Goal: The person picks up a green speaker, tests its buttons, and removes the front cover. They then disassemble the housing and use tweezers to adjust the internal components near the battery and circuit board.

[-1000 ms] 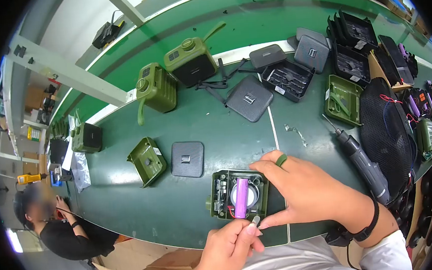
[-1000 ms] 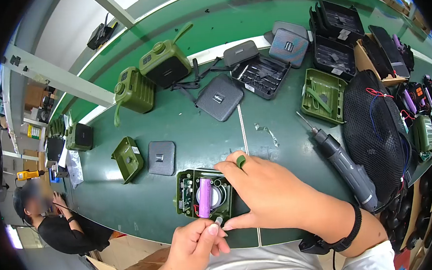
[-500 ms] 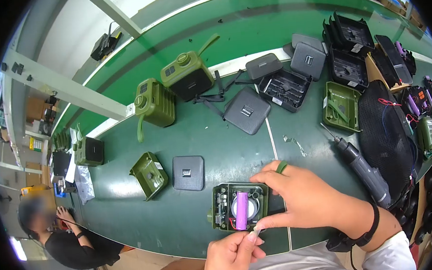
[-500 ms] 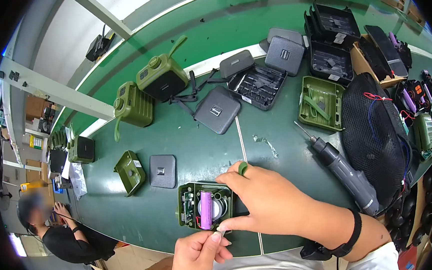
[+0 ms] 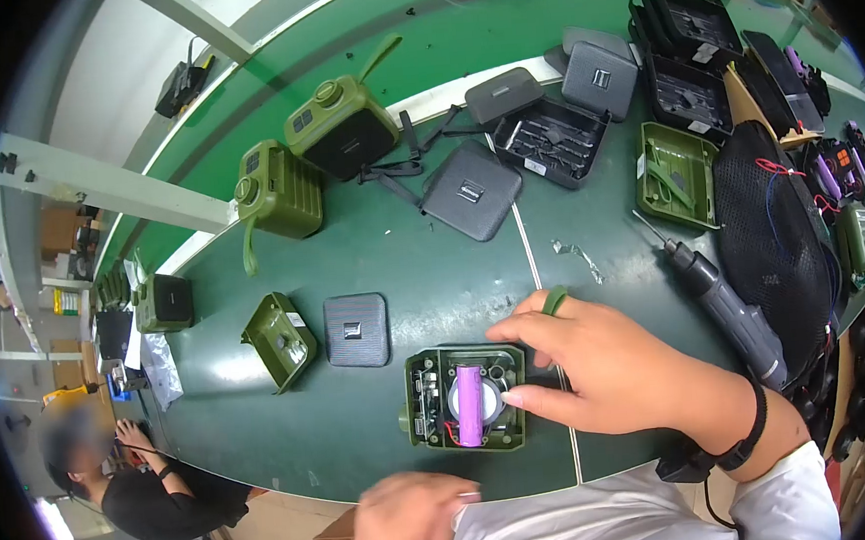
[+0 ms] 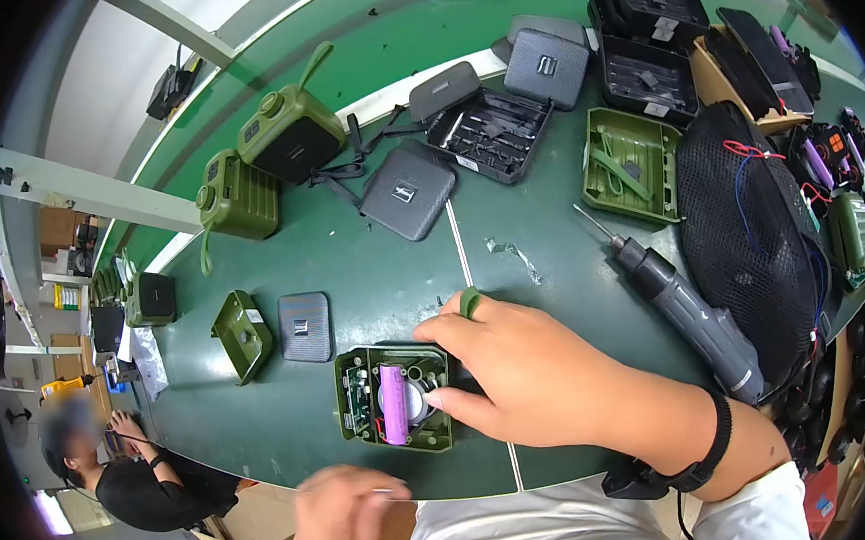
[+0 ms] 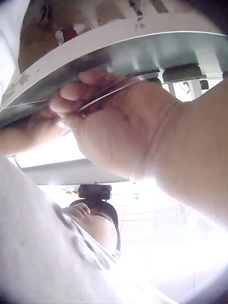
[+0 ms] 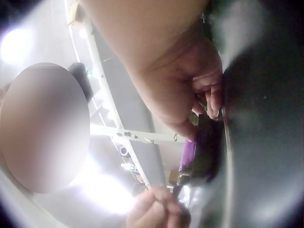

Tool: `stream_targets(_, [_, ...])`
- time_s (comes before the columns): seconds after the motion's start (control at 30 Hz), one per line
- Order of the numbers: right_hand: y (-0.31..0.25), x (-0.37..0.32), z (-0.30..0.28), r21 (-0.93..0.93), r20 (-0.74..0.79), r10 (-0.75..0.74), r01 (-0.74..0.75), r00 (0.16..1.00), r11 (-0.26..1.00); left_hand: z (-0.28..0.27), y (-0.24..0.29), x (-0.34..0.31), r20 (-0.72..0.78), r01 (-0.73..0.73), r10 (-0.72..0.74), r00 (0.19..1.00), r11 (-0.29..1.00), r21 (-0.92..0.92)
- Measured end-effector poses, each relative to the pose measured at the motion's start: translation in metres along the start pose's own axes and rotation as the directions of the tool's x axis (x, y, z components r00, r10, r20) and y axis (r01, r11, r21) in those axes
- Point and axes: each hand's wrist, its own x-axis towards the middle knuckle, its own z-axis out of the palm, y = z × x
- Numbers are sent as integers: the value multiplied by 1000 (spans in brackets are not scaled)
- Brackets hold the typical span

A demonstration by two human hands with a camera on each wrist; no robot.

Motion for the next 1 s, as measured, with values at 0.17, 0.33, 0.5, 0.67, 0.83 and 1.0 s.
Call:
stream_targets(0.17, [-3, -1, 3, -89, -34, -105, 101, 994, 991, 36, -37, -16, -696, -172, 70, 715, 982, -78])
stream_targets(0.33, [-6, -2, 7, -128, -53, -121, 113, 991, 985, 56, -72, -39, -617, -96, -54, 785, 974, -207])
stream_targets(0.5, [-9, -3, 9, -166, -63, -141, 129, 988, 978, 50, -51, -35, -653, -154, -12, 757, 969, -196])
stream_targets(0.67, [-8, -4, 2, -161, 13, -145, 145, 989, 976, 73, -25, -5, -635, -400, 242, 734, 909, -116])
stream_targets(0.83, [-4, -5, 2, -148, 24, -169, 170, 985, 974, 73, -22, 10, -561, -382, 217, 799, 904, -193])
stream_targets(1.0, [-1, -4, 5, -143, -4, -161, 159, 987, 977, 77, -23, 12, -627, -395, 191, 756, 896, -202])
